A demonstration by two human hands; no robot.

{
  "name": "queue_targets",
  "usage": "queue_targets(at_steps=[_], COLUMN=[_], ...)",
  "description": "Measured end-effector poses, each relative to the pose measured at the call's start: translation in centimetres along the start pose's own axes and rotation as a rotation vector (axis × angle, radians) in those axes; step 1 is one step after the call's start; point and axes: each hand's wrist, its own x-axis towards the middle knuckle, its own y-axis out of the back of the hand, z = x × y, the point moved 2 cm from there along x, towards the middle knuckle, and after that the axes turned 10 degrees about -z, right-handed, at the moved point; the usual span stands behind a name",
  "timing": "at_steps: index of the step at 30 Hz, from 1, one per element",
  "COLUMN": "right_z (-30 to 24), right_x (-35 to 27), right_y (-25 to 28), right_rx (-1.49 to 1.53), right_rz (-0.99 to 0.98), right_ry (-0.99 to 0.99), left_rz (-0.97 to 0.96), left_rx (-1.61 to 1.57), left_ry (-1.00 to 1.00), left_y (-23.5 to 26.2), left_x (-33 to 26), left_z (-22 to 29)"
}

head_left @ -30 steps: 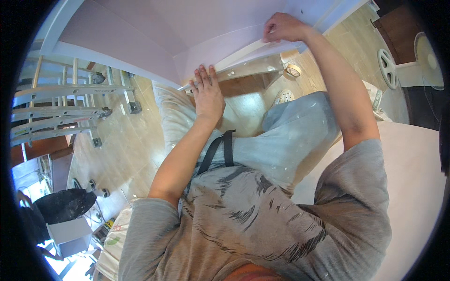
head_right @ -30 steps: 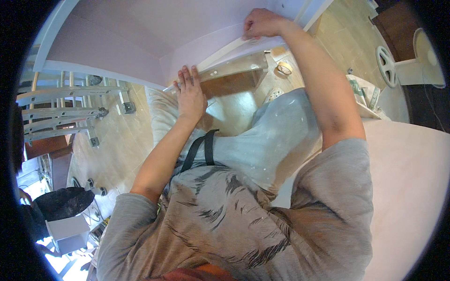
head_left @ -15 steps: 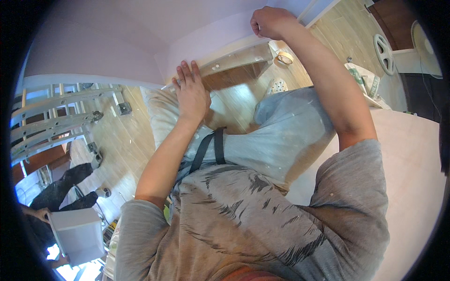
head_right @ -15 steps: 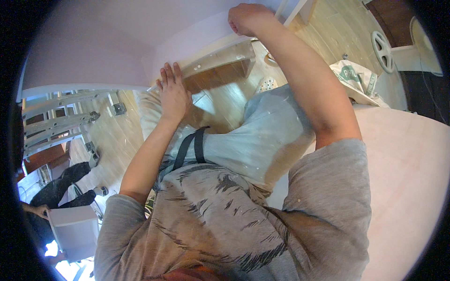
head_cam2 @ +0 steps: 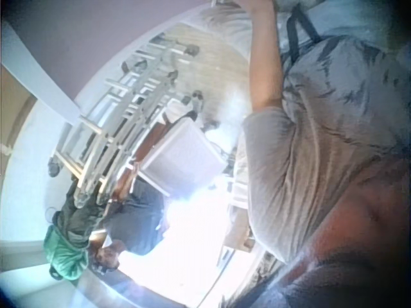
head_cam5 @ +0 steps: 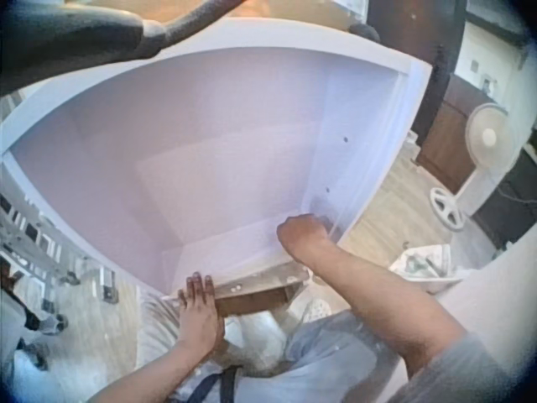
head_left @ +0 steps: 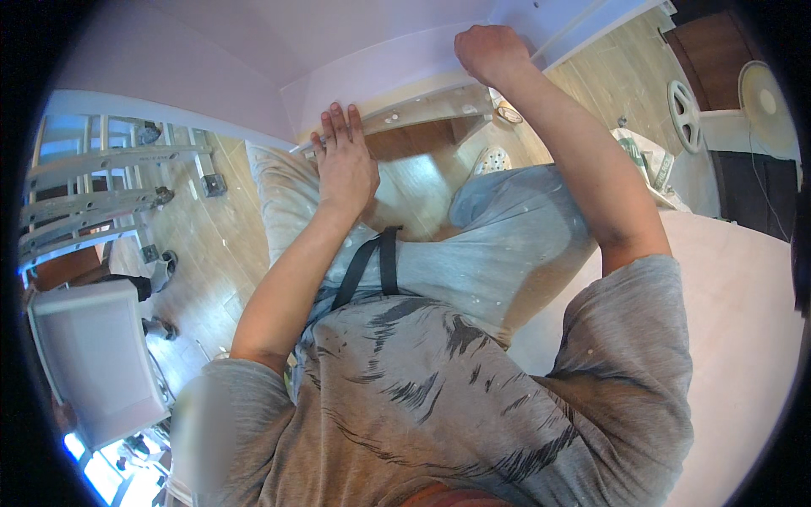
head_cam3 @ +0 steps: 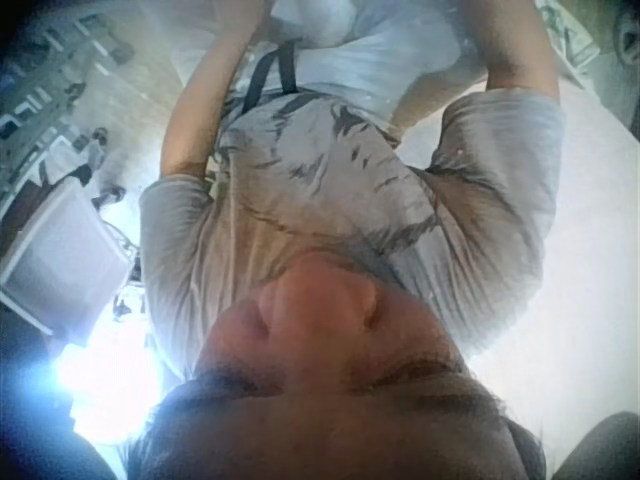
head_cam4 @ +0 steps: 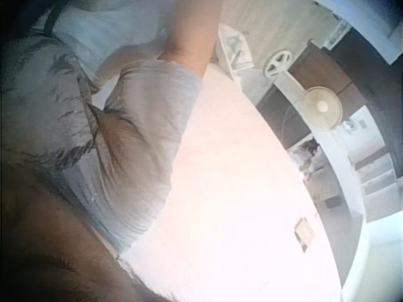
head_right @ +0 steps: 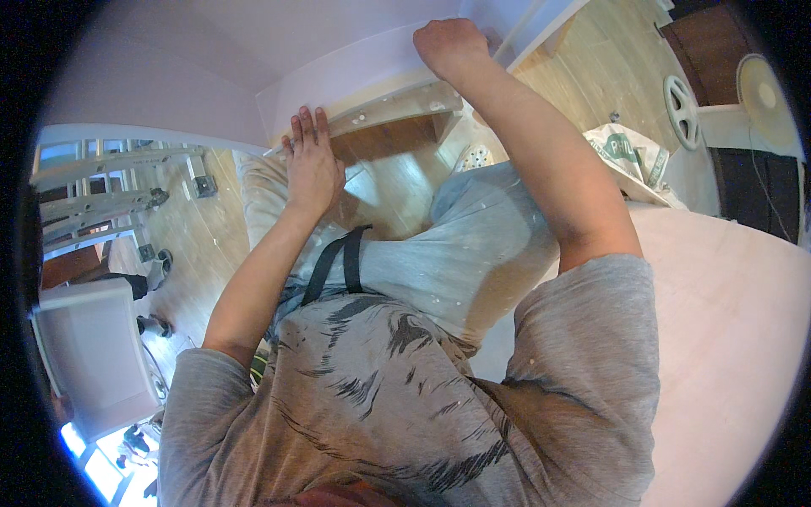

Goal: The person wipes the edges and corners of a white cabinet with a cloth, then applies small pieces of tape to the interior edges. The person rotates the cabinet to access different sides and continues wiping and taping.

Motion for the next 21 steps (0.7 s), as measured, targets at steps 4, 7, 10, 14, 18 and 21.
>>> queue_targets(at_steps=[4, 7, 10, 14, 18, 21], right_z=[0.3, -0.1, -0.3, 0.5, 1.2, 1.7], right_x=[0.3, 1.2, 1.4, 1.6, 1.6, 1.8], right_y=[-0.2, -0.6, -0.6, -0.9, -1.0, -1.9], right_rx=[0.035, -0.005, 0.004, -0.024, 0.006, 0.069], right_rz=[-0.026, -0.001, -0.026, -0.087, 0.003, 0.054], right_ry=[-0.031, -0.002, -0.003, 0.004, 0.042, 0.084], left_rz=[0.0, 0.042, 0.147, 0.169, 0.388, -0.016], left_rx=[0.001, 0.017, -0.119, -0.382, -0.591, -0.43], left_ry=[0.013, 0.013, -0.033, -0.031, 0.593, 0.992], left_y=[0.1, -0.7, -2.8, 1.7, -0.9, -11.1], left_x=[0.2, 0.0, 0.1, -5.8, -20.6, -38.8], left_z=[0.3, 0.0, -1.9, -6.1, -15.9, -23.4])
